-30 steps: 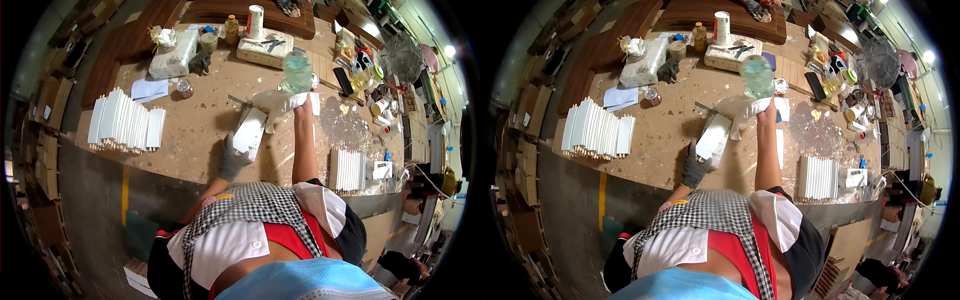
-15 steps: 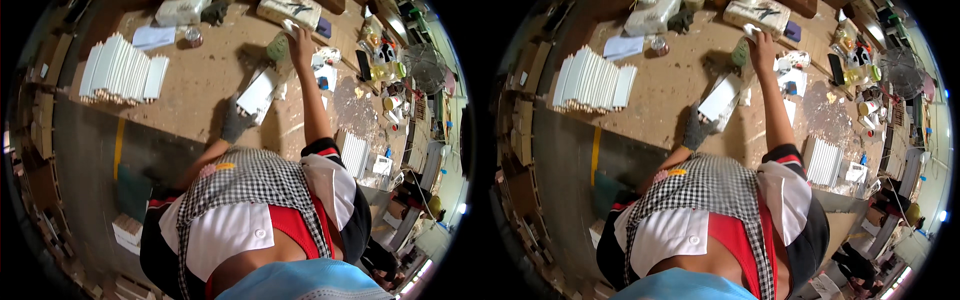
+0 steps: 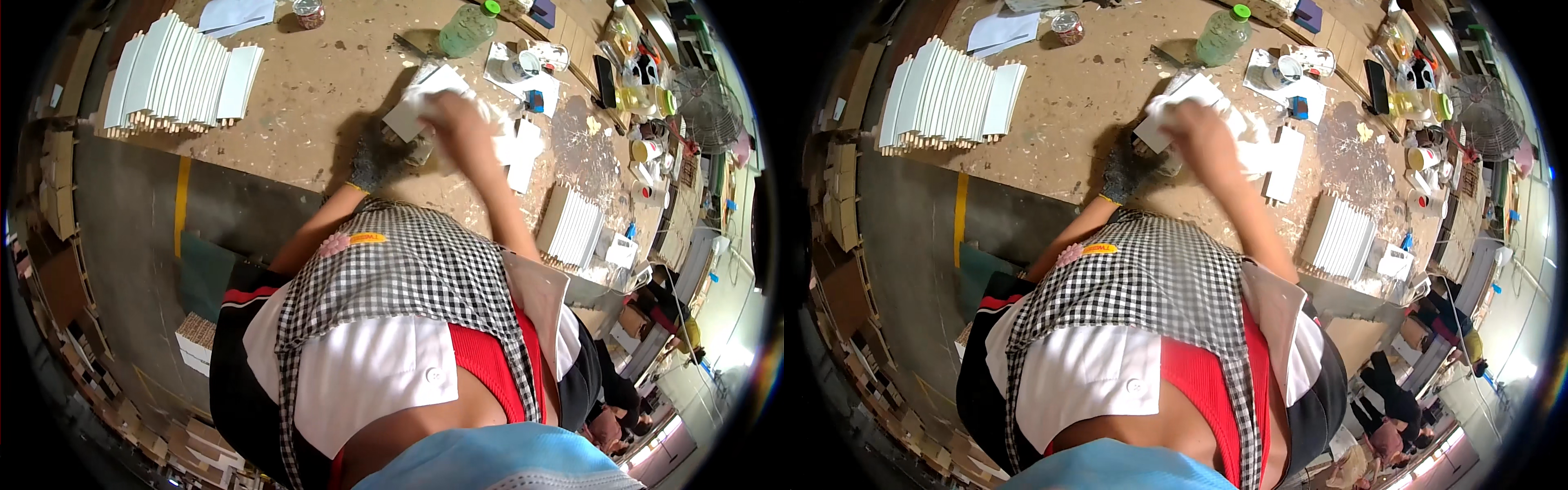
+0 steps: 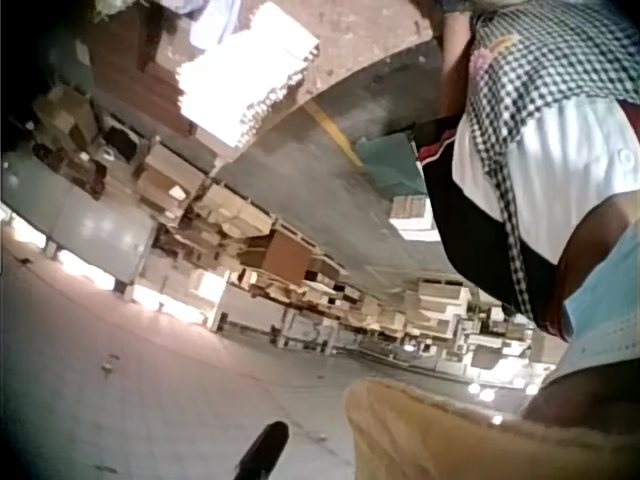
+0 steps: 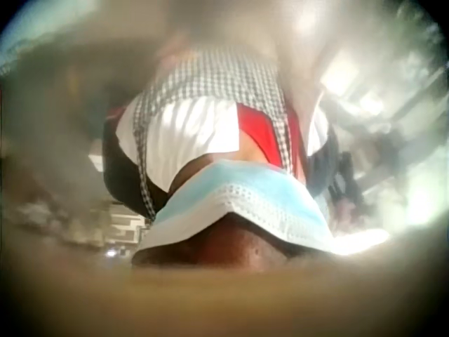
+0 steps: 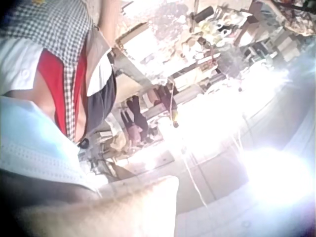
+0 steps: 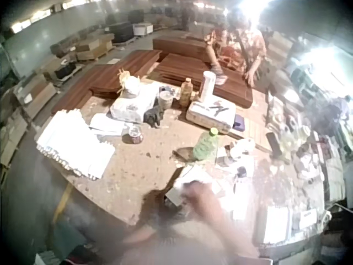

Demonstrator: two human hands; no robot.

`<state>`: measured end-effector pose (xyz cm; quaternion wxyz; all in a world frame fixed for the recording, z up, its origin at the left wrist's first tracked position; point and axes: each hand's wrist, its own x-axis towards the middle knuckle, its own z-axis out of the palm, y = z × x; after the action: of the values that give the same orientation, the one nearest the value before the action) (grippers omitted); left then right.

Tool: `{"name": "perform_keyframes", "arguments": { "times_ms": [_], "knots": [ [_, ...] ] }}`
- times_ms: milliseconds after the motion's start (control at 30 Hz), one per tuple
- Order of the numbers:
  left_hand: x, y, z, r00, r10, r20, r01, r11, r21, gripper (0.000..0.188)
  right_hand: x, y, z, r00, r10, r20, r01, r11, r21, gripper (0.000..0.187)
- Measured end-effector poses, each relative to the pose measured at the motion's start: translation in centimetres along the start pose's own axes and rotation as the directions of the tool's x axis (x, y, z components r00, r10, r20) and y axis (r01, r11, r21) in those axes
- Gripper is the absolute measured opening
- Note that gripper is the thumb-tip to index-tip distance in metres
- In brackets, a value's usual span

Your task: The person cleans individual white wooden components by hand using a cloth.

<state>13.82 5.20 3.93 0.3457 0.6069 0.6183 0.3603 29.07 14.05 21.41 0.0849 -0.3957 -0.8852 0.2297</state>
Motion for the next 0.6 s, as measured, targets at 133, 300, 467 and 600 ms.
{"name": "perform_keyframes", "arguments": {
  "times_ms": [133, 300, 467, 600],
  "knots": [
    [0.0, -0.1, 0.4, 0.982, -0.166, -0.094, 0.098, 0.862, -0.497, 0.079, -4.4, 6.3, 10.0, 0.981, -0.137, -0.135, 0.108, 0.973, -0.204, 0.049],
    [-0.3, 1.7, -1.2, 0.977, -0.198, -0.077, 0.168, 0.942, -0.292, 0.077, -5.1, 6.7, 10.2, 0.991, -0.061, -0.122, 0.068, 0.996, 0.053, 0.052],
    [-0.5, 1.3, -0.3, 0.970, -0.233, -0.070, 0.156, 0.818, -0.554, 0.079, -2.6, 9.0, 9.3, 0.975, -0.020, -0.222, -0.007, 0.993, -0.120, 0.045],
    [0.0, 1.9, -1.4, 0.984, -0.166, -0.063, 0.139, 0.940, -0.311, 0.083, -2.9, 6.4, 9.5, 0.991, -0.005, -0.137, 0.014, 0.998, 0.060, 0.044]
  ]
}}
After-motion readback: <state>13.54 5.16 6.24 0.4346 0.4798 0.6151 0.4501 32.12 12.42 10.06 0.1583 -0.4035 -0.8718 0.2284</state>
